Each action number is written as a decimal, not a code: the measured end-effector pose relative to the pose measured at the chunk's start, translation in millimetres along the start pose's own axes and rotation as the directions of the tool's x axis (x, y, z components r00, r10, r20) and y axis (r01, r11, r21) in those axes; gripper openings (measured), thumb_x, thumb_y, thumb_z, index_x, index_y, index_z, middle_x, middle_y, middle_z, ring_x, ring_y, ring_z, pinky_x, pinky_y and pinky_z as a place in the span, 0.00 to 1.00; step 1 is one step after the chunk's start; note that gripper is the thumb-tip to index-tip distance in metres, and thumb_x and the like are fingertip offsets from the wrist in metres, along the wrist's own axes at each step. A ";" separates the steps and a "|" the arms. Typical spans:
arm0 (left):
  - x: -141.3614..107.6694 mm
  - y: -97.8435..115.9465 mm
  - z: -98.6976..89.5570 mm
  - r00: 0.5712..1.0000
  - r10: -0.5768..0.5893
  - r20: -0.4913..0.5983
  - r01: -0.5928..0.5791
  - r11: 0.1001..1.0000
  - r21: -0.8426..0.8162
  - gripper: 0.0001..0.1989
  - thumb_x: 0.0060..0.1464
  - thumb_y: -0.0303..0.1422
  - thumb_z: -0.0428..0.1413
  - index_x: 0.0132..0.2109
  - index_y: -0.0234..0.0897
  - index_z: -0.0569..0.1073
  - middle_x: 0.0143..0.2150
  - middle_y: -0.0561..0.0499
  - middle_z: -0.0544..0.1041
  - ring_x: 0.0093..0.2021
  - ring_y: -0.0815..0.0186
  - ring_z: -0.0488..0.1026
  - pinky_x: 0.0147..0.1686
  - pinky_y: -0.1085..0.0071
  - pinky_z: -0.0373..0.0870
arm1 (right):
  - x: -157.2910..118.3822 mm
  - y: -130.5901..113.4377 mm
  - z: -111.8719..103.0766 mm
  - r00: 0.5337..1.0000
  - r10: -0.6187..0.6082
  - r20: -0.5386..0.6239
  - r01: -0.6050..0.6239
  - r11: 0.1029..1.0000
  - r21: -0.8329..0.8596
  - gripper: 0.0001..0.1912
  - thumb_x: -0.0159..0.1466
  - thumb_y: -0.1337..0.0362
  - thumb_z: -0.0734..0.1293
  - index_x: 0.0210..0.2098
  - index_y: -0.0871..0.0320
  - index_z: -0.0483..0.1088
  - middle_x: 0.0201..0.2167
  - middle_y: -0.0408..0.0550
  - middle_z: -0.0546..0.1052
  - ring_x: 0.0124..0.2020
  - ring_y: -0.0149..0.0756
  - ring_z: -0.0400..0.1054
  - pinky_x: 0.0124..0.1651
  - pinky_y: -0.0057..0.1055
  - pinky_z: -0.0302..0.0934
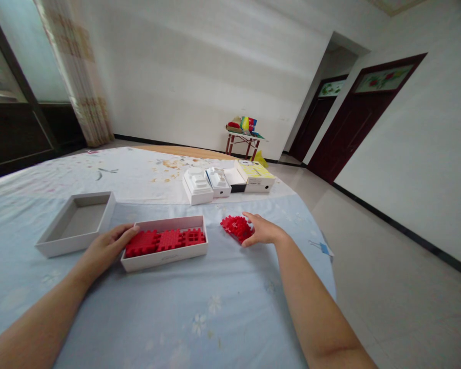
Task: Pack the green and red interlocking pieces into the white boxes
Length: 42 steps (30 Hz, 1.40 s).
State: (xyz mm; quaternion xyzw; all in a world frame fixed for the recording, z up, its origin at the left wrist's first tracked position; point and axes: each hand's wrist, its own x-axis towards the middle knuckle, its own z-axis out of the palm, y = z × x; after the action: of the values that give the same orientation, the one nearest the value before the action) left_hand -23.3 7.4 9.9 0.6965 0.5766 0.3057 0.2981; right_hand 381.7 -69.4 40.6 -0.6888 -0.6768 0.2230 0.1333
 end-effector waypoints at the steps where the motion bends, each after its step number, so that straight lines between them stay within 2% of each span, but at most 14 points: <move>1: -0.2 -0.1 -0.1 1.000 0.004 -0.003 -0.004 1.000 0.006 0.30 0.46 0.56 0.47 0.44 0.35 0.73 0.43 0.49 0.78 0.47 0.56 0.71 0.49 0.68 0.64 | -0.3 0.0 -0.2 1.000 0.008 -0.002 -0.008 1.000 0.004 0.61 0.35 0.51 0.76 0.63 0.57 0.48 0.56 0.58 0.61 0.55 0.48 0.58 0.55 0.39 0.53; 4: -1.3 1.0 -0.8 1.000 0.004 -0.004 -0.004 1.000 0.019 0.30 0.46 0.55 0.47 0.45 0.35 0.73 0.44 0.49 0.78 0.47 0.55 0.71 0.49 0.68 0.64 | -0.2 -1.9 1.2 0.999 0.039 -0.010 -0.038 0.999 0.018 0.60 0.37 0.49 0.75 0.63 0.58 0.47 0.54 0.58 0.63 0.53 0.48 0.61 0.52 0.38 0.55; 10: -4.4 5.8 -1.7 1.000 0.014 0.006 -0.014 1.000 0.001 0.30 0.46 0.54 0.48 0.46 0.36 0.73 0.42 0.50 0.78 0.45 0.57 0.72 0.48 0.69 0.64 | 1.0 -6.2 2.7 0.996 0.080 -0.026 -0.080 0.997 -0.016 0.47 0.46 0.51 0.72 0.60 0.59 0.54 0.52 0.57 0.68 0.49 0.46 0.64 0.49 0.36 0.57; 19: -3.7 4.9 -1.1 1.000 -0.023 0.011 0.023 1.000 -0.009 0.30 0.46 0.55 0.48 0.46 0.36 0.72 0.44 0.49 0.77 0.48 0.56 0.70 0.50 0.68 0.62 | 6.1 6.7 -0.5 0.978 0.184 -0.097 -0.184 0.983 0.008 0.41 0.49 0.46 0.69 0.56 0.61 0.58 0.46 0.55 0.71 0.43 0.43 0.67 0.42 0.34 0.60; 26: -3.3 5.8 -1.5 1.000 -0.002 0.004 0.002 1.000 -0.006 0.31 0.46 0.55 0.48 0.46 0.35 0.73 0.44 0.48 0.77 0.47 0.55 0.70 0.50 0.66 0.62 | 10.1 15.9 2.7 0.990 0.131 -0.055 -0.129 0.991 0.033 0.32 0.48 0.46 0.70 0.47 0.57 0.66 0.40 0.50 0.74 0.38 0.39 0.68 0.37 0.31 0.60; 28: -2.2 3.6 -0.8 1.000 -0.005 0.001 0.005 1.000 0.002 0.31 0.46 0.55 0.47 0.45 0.35 0.73 0.44 0.48 0.77 0.48 0.54 0.70 0.51 0.65 0.62 | 8.6 13.6 0.1 0.987 0.131 -0.091 -0.128 0.991 0.038 0.33 0.46 0.48 0.71 0.47 0.58 0.65 0.40 0.50 0.73 0.38 0.39 0.68 0.38 0.31 0.59; 31: -0.5 0.0 0.7 1.000 -0.018 0.015 0.018 1.000 -0.010 0.32 0.46 0.56 0.46 0.47 0.36 0.72 0.44 0.48 0.77 0.47 0.55 0.70 0.51 0.65 0.61 | 3.5 0.3 -6.0 0.959 0.136 -0.249 -0.109 0.987 0.118 0.36 0.46 0.50 0.71 0.50 0.60 0.61 0.42 0.52 0.72 0.36 0.36 0.67 0.38 0.31 0.60; 34: -0.3 -1.9 1.6 0.999 -0.014 0.036 0.015 0.999 -0.041 0.32 0.47 0.55 0.46 0.49 0.36 0.71 0.44 0.49 0.77 0.46 0.57 0.71 0.50 0.67 0.61 | -2.8 -27.5 -9.0 0.928 0.046 -0.371 0.038 0.976 0.216 0.30 0.49 0.48 0.69 0.45 0.59 0.62 0.42 0.50 0.71 0.31 0.32 0.67 0.35 0.30 0.61; 36: -1.1 -1.8 1.8 0.999 -0.006 0.050 0.010 0.998 -0.063 0.31 0.48 0.54 0.46 0.50 0.35 0.70 0.42 0.49 0.77 0.45 0.58 0.71 0.49 0.68 0.62 | -5.1 -51.3 -6.0 0.922 -0.057 -0.383 0.160 0.957 0.243 0.25 0.51 0.47 0.66 0.41 0.57 0.64 0.39 0.47 0.72 0.29 0.31 0.66 0.33 0.29 0.60; 38: -2.2 -0.9 1.7 0.998 0.010 0.062 -0.004 0.996 -0.085 0.31 0.49 0.54 0.46 0.49 0.34 0.70 0.40 0.49 0.78 0.44 0.59 0.71 0.48 0.68 0.62 | -4.1 -75.2 0.9 0.921 -0.141 -0.365 0.229 0.950 0.212 0.23 0.52 0.46 0.66 0.39 0.56 0.66 0.36 0.44 0.73 0.29 0.30 0.66 0.33 0.28 0.59; 42: -3.6 0.6 1.4 0.999 0.034 0.038 -0.031 0.997 -0.069 0.30 0.49 0.53 0.46 0.48 0.34 0.71 0.41 0.49 0.78 0.45 0.59 0.71 0.47 0.69 0.62 | 6.3 -114.1 19.8 0.935 -0.206 -0.288 0.229 0.972 0.047 0.23 0.52 0.46 0.66 0.39 0.55 0.67 0.31 0.43 0.73 0.30 0.32 0.66 0.33 0.28 0.57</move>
State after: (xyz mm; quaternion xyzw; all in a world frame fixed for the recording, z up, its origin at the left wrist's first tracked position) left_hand -22.3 3.7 9.2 0.7010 0.5484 0.3163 0.3282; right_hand 272.4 -59.9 78.1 -0.6285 -0.7135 0.1338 0.2792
